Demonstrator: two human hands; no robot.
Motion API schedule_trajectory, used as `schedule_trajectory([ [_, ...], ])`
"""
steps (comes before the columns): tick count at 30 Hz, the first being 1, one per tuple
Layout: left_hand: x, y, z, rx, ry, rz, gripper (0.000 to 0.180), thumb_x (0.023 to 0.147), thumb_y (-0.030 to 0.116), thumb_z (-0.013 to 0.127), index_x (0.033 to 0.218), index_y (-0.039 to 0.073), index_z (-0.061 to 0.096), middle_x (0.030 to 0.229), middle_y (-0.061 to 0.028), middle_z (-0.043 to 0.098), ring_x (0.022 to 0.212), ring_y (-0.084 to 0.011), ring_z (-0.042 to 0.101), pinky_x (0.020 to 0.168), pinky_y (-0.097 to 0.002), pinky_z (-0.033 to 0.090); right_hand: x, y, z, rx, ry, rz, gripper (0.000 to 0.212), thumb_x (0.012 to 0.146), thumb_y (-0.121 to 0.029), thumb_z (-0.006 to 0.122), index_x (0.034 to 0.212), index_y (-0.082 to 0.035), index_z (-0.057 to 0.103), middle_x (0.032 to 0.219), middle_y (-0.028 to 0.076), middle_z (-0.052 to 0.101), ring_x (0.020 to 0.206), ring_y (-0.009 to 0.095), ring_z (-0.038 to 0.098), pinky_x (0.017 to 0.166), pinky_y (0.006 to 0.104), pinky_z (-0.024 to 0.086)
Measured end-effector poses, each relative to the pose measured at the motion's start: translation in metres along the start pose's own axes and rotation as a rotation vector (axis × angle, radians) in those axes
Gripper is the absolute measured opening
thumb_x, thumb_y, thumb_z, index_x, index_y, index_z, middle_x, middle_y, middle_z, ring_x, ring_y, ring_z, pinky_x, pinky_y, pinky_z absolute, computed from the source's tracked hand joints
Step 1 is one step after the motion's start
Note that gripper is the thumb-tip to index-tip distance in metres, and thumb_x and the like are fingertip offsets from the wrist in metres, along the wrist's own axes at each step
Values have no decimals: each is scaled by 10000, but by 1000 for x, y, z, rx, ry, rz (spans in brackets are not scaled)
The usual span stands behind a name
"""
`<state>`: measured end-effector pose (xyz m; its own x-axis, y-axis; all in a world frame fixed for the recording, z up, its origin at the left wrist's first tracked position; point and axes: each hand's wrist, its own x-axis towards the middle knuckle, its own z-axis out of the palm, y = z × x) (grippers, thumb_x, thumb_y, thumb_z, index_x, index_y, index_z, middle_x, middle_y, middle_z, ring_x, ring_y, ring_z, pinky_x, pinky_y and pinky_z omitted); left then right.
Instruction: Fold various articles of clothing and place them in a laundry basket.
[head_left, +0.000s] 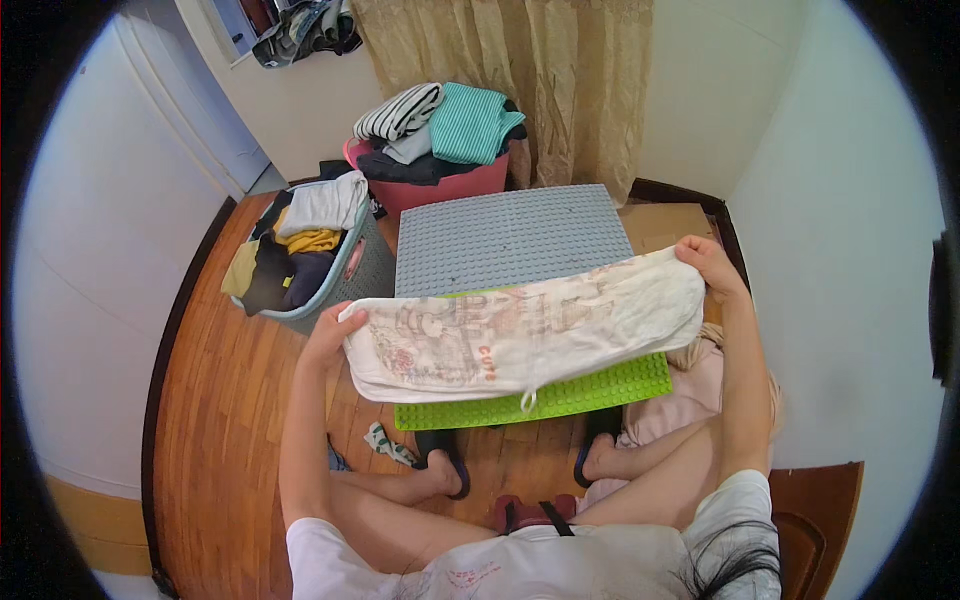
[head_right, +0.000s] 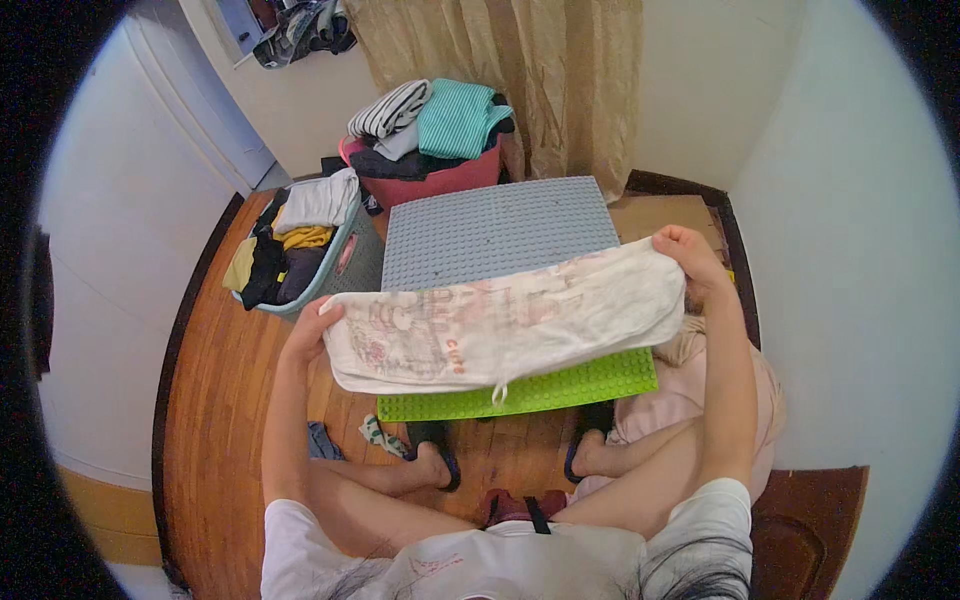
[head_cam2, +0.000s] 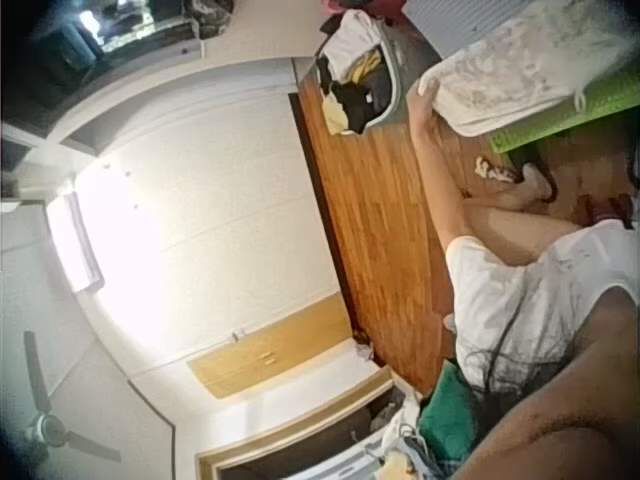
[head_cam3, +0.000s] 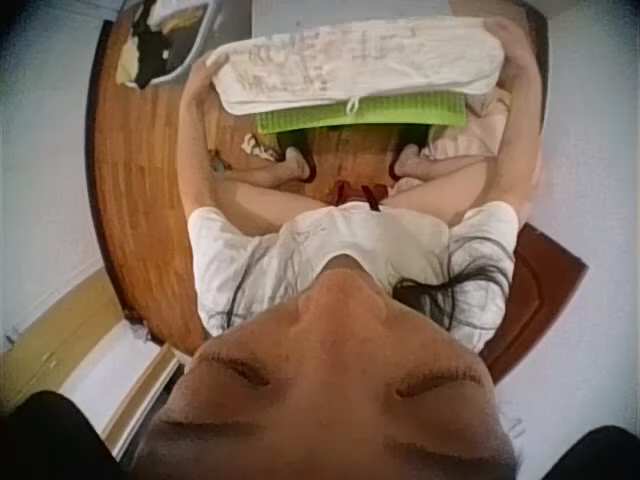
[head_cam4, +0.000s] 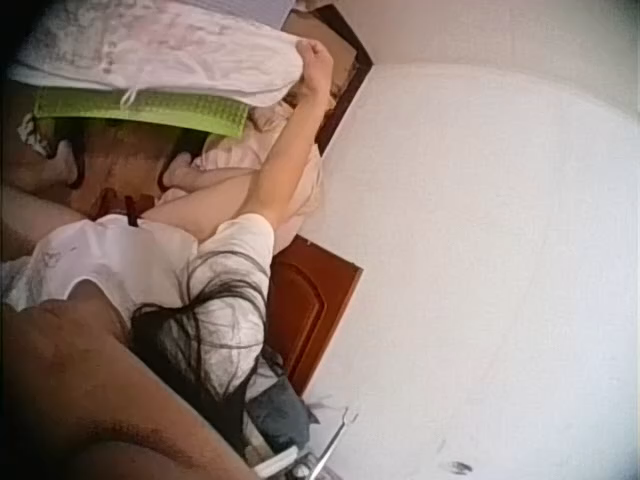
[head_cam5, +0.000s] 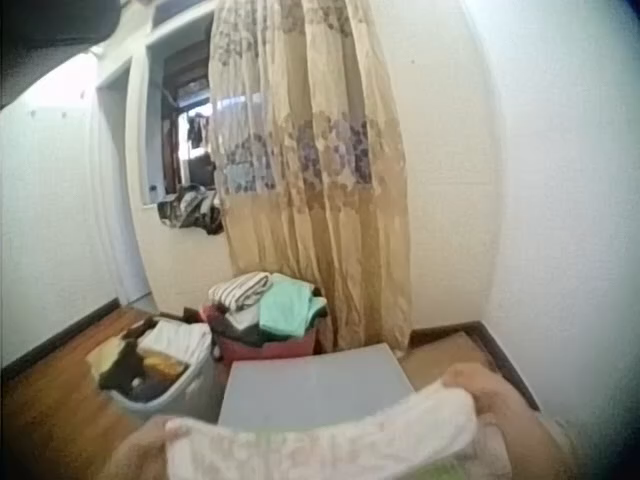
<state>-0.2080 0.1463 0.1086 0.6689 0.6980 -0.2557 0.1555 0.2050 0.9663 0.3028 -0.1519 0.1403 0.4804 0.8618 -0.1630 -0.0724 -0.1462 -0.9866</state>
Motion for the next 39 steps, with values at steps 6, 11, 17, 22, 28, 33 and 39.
schedule_trajectory([
  [6,33,-111,1,-161,94,-248,267,839,150,621,1047,-3,552,949,-79,633,801,-163,624,711,-311,520,28,132,-31,169,-7,257,187,842,-203,617,933,-41,596,810,25,622,707,131,586,644,295,495],
  [11,14,-119,-3,-193,162,-272,279,836,159,623,1060,7,554,945,-67,633,793,-162,627,697,-312,528,-1,132,-5,-97,171,424,252,799,-246,663,903,-23,613,834,35,629,723,141,588,640,279,476],
  [17,9,-104,9,-148,98,-366,354,826,172,639,1121,7,535,1011,-81,628,846,-173,631,743,-324,527,-5,122,1,-357,102,361,192,805,-182,635,931,-49,578,848,42,606,732,124,561,636,257,451],
  [22,1,-89,20,-206,86,-317,418,816,176,653,1159,-21,515,1072,-111,611,920,-200,619,786,-338,517,-13,68,84,-111,144,61,344,734,-108,626,1041,32,557,895,91,624,743,156,586,661,275,468],
  [28,8,-94,25,-213,104,-253,408,825,158,640,1162,-34,510,1096,-118,601,952,-209,607,816,-327,502,1,88,205,-389,55,-24,349,698,-198,669,939,17,536,802,109,595,715,191,571,644,332,467],
  [33,10,-100,28,-199,96,-244,438,848,193,611,1185,-53,480,1142,-140,573,995,-236,588,847,-359,485,-3,146,259,-346,-11,97,349,722,-192,646,981,-11,498,722,111,580,621,229,586,616,364,474],
  [39,3,-69,35,-258,83,-294,398,849,146,603,1176,-48,487,1101,-134,593,945,-221,608,820,-342,503,-8,138,250,-112,-222,155,381,797,-83,565,1147,11,447,649,36,545,495,111,522,413,253,430],
])
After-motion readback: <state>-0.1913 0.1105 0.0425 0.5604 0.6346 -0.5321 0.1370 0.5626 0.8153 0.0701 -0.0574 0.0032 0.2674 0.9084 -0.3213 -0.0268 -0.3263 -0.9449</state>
